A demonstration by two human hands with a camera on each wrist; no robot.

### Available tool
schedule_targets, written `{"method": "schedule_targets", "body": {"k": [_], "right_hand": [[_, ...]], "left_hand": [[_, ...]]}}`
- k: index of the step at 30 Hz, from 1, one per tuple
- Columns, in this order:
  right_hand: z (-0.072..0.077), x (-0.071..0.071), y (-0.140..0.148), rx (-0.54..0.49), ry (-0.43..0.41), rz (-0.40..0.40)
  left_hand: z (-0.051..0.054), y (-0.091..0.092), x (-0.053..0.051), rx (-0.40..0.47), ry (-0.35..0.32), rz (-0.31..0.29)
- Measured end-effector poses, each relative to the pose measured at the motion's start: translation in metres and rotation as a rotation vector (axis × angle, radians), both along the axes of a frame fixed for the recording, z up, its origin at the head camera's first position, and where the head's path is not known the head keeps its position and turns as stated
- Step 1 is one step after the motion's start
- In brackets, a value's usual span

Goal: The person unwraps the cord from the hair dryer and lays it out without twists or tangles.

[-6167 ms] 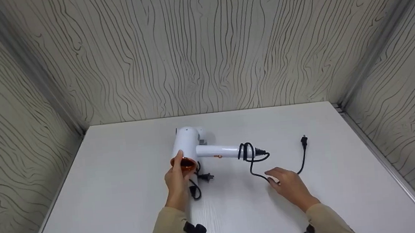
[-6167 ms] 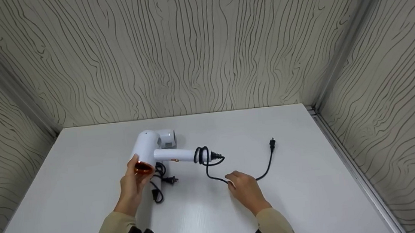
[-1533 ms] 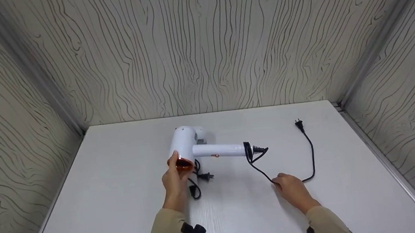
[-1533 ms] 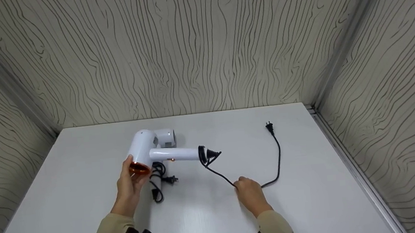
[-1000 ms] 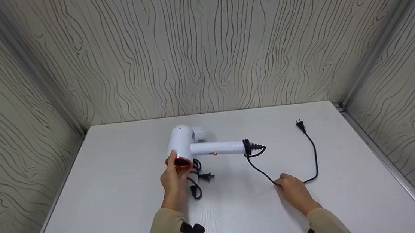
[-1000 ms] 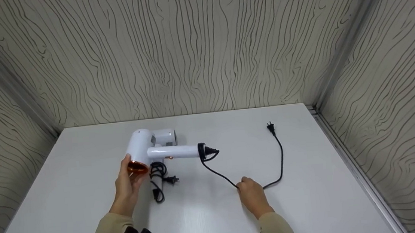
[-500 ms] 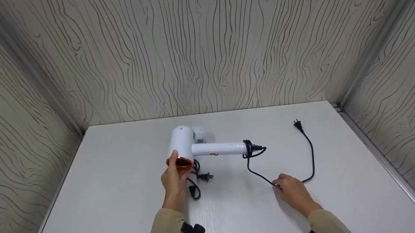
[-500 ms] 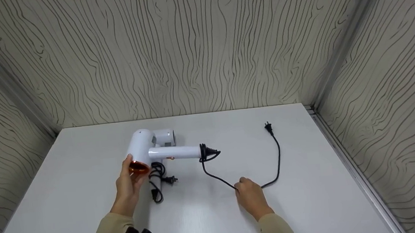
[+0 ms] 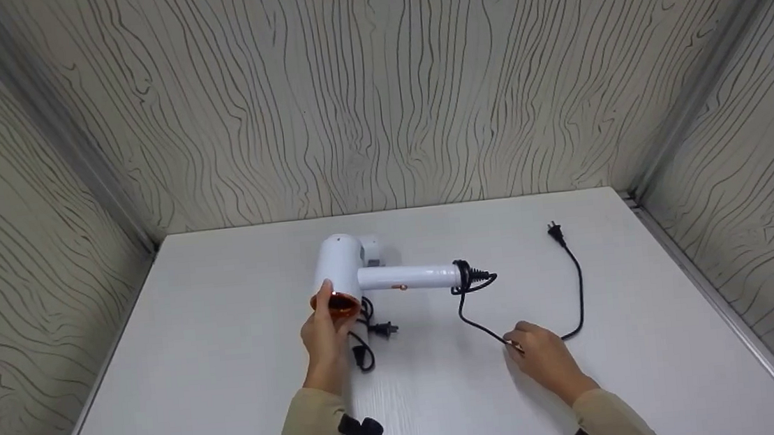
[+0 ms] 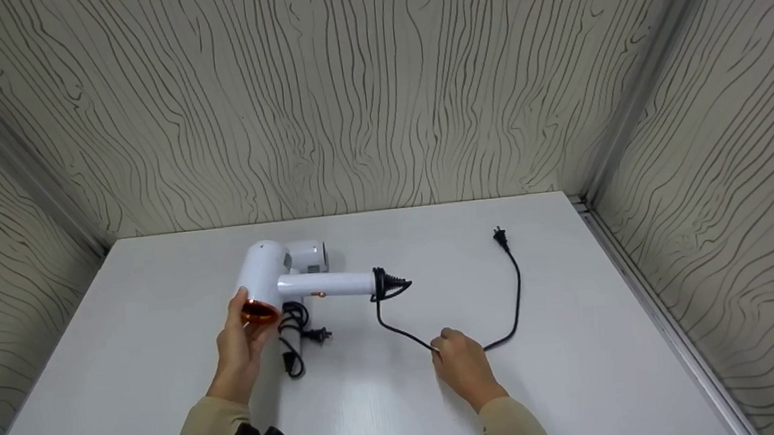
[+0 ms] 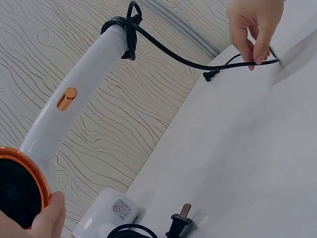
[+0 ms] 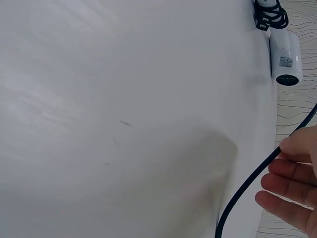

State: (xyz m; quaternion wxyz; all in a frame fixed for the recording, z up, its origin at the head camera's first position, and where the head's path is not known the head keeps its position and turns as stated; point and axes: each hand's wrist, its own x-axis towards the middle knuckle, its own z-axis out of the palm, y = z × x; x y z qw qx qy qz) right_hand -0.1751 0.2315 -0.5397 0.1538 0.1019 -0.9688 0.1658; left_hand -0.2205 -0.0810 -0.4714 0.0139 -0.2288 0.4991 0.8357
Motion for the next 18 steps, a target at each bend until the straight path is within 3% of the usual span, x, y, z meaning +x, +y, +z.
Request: {"method": "schedule_targets", "body": {"k": [7, 18], "right_hand": [[0.007, 0.000, -0.006, 0.009, -0.006, 0.002], [0.021, -0.002, -0.025, -0.038, 0.131, 0.074]], "left_hand": [[0.000, 0.000, -0.001, 0.047, -0.011, 0.018], [0.001, 0.000, 0.000, 0.028, -0.009, 0.012]]}}
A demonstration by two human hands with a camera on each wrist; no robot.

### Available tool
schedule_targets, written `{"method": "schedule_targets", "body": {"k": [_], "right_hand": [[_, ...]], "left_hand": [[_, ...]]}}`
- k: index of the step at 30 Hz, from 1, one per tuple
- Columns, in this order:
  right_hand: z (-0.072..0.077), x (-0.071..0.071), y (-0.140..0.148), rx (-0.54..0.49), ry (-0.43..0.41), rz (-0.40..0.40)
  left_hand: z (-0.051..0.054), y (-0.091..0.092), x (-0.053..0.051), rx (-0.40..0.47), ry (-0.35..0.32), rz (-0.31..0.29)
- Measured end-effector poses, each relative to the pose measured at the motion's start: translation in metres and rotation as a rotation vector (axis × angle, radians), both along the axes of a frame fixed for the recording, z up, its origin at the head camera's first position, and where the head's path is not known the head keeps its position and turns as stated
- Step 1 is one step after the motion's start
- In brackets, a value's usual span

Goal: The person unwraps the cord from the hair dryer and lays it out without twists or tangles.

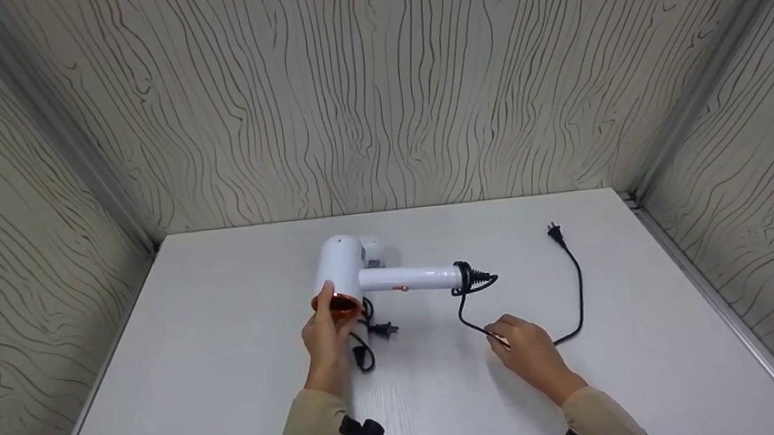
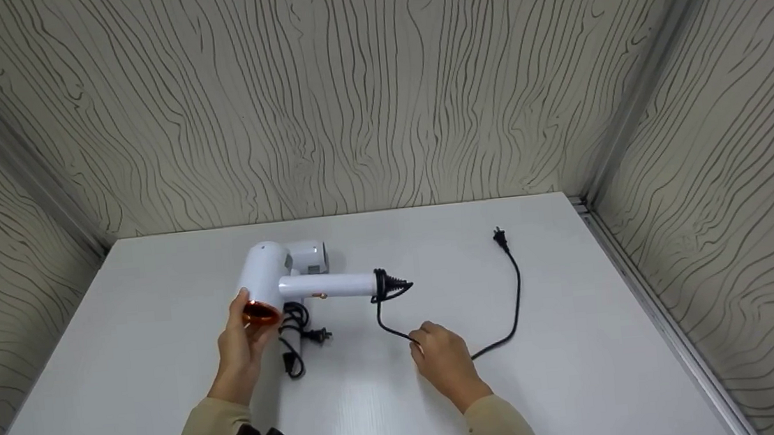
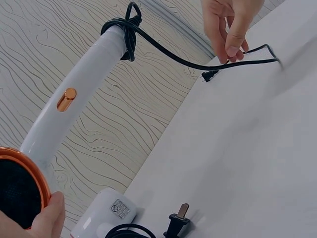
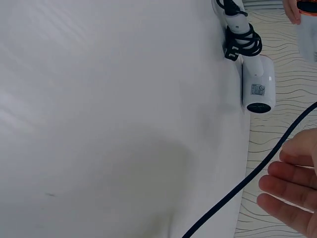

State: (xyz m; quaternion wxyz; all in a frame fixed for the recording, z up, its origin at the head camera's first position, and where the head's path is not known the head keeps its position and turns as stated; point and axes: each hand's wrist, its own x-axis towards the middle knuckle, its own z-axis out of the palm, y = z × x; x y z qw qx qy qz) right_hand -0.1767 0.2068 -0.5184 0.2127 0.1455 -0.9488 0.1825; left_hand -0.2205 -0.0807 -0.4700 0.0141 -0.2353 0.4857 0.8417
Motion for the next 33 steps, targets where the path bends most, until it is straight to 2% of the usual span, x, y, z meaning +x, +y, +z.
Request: {"method": "schedule_targets", "body": {"k": [7, 25, 33], "right_hand": [[0.007, -0.001, -0.008, -0.032, 0.070, 0.038], [0.013, -0.009, -0.034, -0.235, 0.066, 0.025], [0.007, -0.012, -0.042, -0.266, 0.177, 0.027]], "left_hand": [[0.000, 0.002, 0.000, 0.010, -0.005, 0.011], [-0.002, 0.003, 0.002, -0.006, -0.011, -0.006], [-0.003, 0.006, 0.001, 0.001, -0.020, 0.008]]}}
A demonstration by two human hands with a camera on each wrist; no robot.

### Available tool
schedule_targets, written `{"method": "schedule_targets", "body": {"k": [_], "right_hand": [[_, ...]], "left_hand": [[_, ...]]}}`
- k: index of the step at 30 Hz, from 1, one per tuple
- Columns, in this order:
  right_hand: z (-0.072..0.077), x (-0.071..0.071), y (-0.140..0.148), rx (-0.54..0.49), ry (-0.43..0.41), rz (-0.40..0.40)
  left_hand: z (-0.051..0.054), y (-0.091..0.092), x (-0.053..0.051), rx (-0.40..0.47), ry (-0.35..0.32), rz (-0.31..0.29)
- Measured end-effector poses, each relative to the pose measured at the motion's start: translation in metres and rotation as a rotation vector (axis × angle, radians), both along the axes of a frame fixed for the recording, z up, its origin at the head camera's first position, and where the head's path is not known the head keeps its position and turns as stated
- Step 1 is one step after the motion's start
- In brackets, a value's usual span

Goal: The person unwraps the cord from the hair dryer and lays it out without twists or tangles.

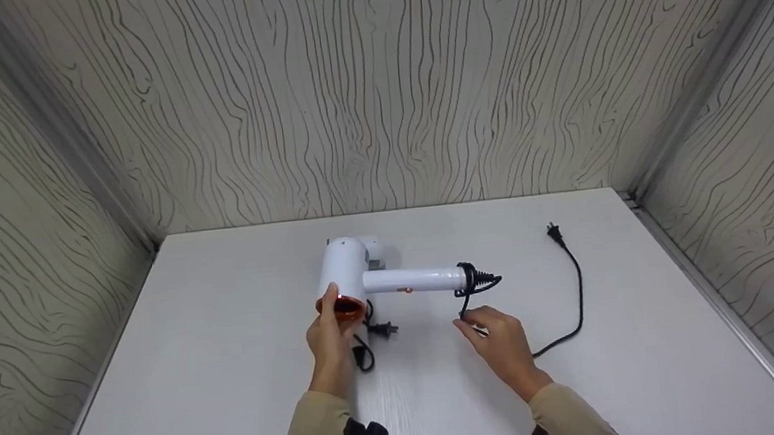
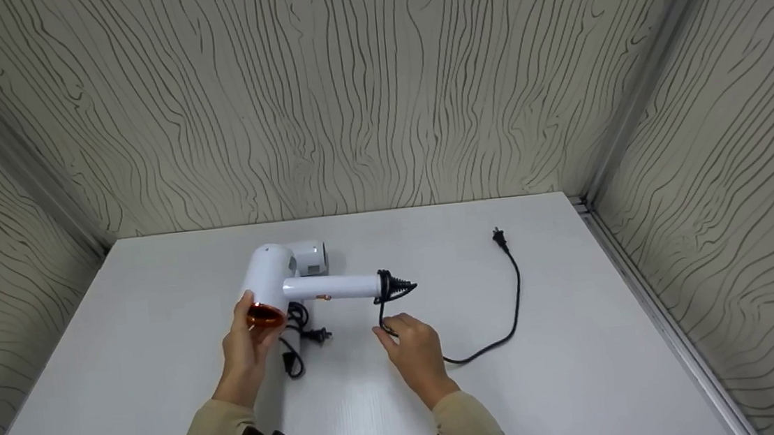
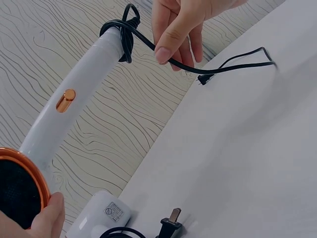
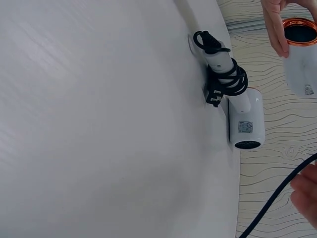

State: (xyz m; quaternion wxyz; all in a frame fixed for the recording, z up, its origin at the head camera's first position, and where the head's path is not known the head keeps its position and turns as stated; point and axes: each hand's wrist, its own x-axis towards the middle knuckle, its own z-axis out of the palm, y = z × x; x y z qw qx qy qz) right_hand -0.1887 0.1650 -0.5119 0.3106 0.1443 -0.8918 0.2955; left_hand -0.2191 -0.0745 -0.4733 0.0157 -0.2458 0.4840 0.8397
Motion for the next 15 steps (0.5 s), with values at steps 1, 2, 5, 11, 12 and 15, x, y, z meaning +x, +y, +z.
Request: {"method": "schedule_targets", "body": {"k": [1, 2, 5, 11, 12, 15], "right_hand": [[-0.0004, -0.0004, -0.0004, -0.003, 0.016, 0.002], [-0.0006, -0.0007, -0.0006, -0.002, 0.030, 0.003], [-0.0006, -0.0016, -0.0008, 0.009, 0.070, 0.007], [0.0018, -0.0017, -0.0001, 0.037, 0.103, 0.046], [0.0022, -0.0014, 0.0001, 0.041, 0.106, 0.055], [0.0030, -0.0010, 0.0003, 0.053, 0.118, 0.081]], "left_hand": [[-0.0001, 0.0005, 0.0001, -0.003, -0.001, -0.002], [-0.0002, 0.0009, 0.0002, -0.002, 0.000, -0.001], [-0.0002, 0.0020, 0.0004, 0.007, 0.000, 0.002], [0.0006, 0.0031, 0.0000, 0.010, 0.002, 0.024], [0.0004, 0.0034, 0.0000, 0.000, 0.002, 0.025], [-0.0005, 0.0042, 0.0004, -0.039, -0.001, 0.016]]}}
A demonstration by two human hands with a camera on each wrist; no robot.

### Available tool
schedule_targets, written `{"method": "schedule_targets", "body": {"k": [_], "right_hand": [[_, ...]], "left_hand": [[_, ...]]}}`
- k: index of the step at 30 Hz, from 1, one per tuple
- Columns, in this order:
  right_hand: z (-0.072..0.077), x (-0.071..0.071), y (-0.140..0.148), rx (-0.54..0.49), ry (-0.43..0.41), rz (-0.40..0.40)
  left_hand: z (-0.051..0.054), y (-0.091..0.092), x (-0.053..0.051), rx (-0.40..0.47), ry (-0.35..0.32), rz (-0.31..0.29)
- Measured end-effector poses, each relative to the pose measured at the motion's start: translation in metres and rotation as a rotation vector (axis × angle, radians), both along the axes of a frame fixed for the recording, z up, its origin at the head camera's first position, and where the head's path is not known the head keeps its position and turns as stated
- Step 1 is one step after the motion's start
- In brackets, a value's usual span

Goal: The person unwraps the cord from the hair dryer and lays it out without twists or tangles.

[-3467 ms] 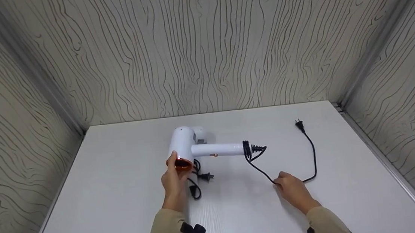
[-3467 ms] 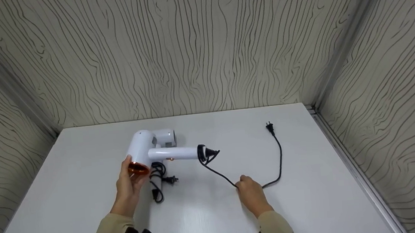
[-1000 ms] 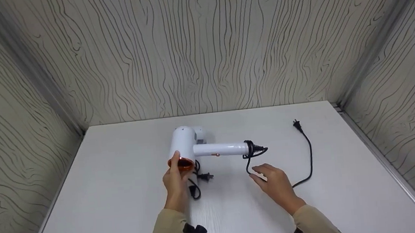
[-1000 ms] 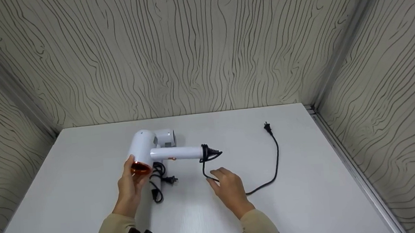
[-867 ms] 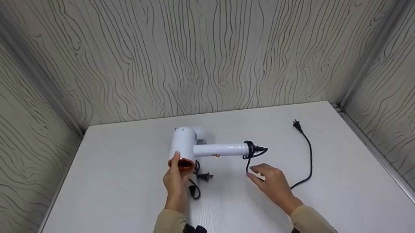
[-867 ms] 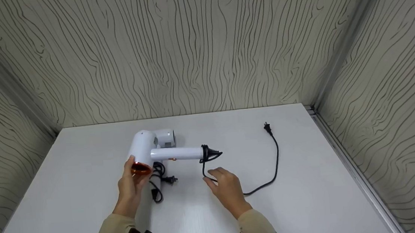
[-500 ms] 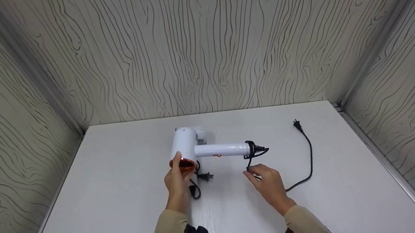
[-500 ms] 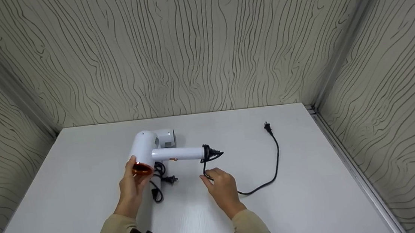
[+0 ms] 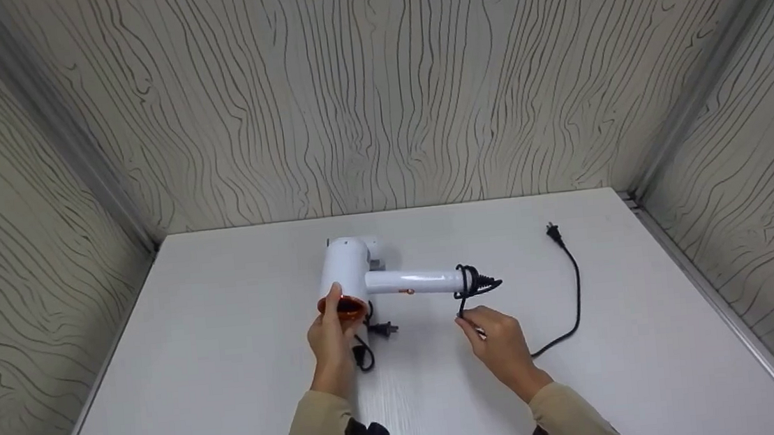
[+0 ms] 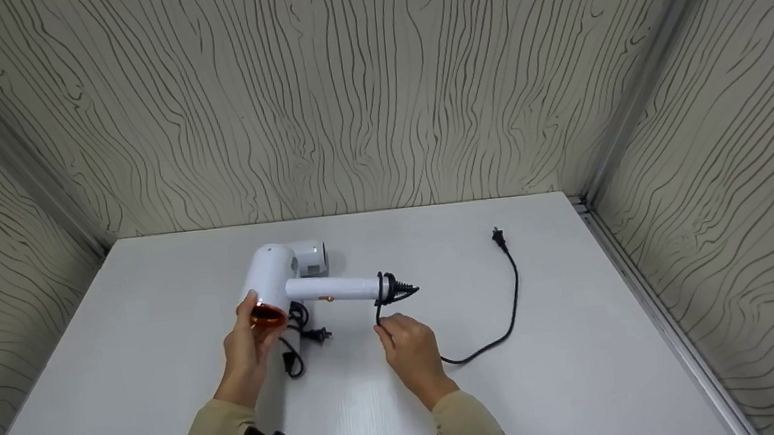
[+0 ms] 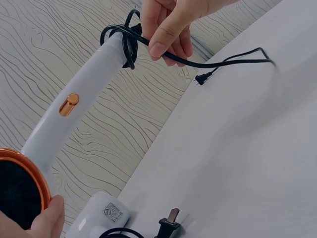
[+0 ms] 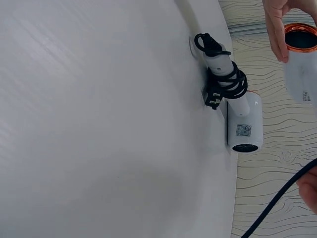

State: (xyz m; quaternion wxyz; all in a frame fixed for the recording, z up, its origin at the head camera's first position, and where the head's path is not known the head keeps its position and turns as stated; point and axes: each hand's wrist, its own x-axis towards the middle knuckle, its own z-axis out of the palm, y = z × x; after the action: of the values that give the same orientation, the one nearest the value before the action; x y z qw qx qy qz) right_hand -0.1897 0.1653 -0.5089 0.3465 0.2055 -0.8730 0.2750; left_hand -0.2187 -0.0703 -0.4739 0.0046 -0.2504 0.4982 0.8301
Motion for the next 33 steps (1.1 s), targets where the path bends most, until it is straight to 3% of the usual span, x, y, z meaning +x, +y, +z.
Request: {"method": "schedule_targets", "body": {"k": [7, 20, 33], "right_hand": [[0.004, 0.001, -0.002, 0.025, 0.054, 0.038], [0.021, 0.003, 0.009, 0.086, 0.192, -0.022], [0.037, -0.003, 0.032, 0.184, 0.233, -0.057]], "left_hand": [[0.000, 0.000, 0.002, -0.052, 0.013, -0.041], [0.000, -0.007, -0.003, -0.025, 0.075, 0.011], [-0.001, -0.017, 0.000, -0.186, 0.044, -0.070]]}}
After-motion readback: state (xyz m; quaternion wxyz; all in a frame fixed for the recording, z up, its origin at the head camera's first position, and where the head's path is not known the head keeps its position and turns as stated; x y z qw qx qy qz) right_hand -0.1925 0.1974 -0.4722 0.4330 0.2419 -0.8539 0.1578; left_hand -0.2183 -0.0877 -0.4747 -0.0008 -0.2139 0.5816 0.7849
